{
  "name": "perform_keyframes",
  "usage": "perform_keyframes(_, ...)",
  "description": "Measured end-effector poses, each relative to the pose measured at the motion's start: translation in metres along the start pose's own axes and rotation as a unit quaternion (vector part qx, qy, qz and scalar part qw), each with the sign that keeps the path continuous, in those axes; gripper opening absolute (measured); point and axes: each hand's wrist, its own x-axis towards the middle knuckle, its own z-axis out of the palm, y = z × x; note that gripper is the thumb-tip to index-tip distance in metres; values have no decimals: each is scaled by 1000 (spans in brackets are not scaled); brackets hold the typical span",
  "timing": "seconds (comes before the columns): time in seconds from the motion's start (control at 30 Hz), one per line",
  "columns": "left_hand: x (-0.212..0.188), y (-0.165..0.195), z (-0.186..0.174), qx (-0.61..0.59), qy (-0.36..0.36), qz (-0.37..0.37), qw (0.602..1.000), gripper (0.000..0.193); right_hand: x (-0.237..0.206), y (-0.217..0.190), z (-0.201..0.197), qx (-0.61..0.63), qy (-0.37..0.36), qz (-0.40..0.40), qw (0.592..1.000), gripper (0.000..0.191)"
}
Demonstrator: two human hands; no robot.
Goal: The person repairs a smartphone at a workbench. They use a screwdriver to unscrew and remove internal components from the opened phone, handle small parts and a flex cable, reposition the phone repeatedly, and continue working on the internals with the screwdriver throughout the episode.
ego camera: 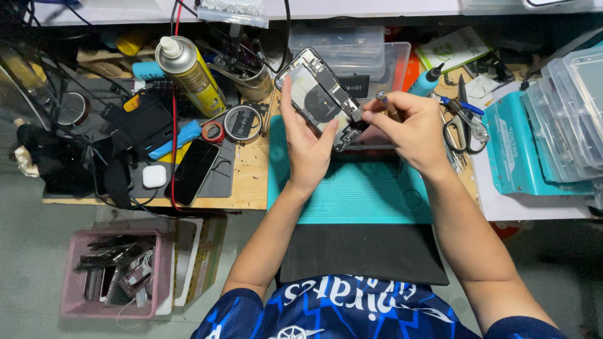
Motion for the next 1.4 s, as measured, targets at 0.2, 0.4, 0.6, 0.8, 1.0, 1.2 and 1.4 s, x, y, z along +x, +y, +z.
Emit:
perform_keyframes(0.2,0,11,5,4,8,3,1000,112,0,1,3,30,-5,27,999,7)
perform_keyframes(0.4,-3,-8,-10,-13,-5,-51,999,73,1,3,3,2,7,32,999,8)
perform_keyframes(0.6,-6,-30,-16,-142,31,-156,977,35,-4,3,7,8,18,45,999,8)
perform_keyframes(0.8,-6,-25,-8,-194,55,-145,969,33,-7,1,12,45,22,33,998,8)
perform_keyframes(1.0,-9,-18,-5,-148,32,-147,978,21,-8,1,14,-5,37,22,999,8)
perform_keyframes(1.2,-9,-18,-3,-110,38,-133,984,18,-9,2,15,-32,34,20,999,7)
perform_keyframes(1.4,-9,-13,-1,-68,36,-126,989,16,-9,-3,17,-39,36,18,998,7)
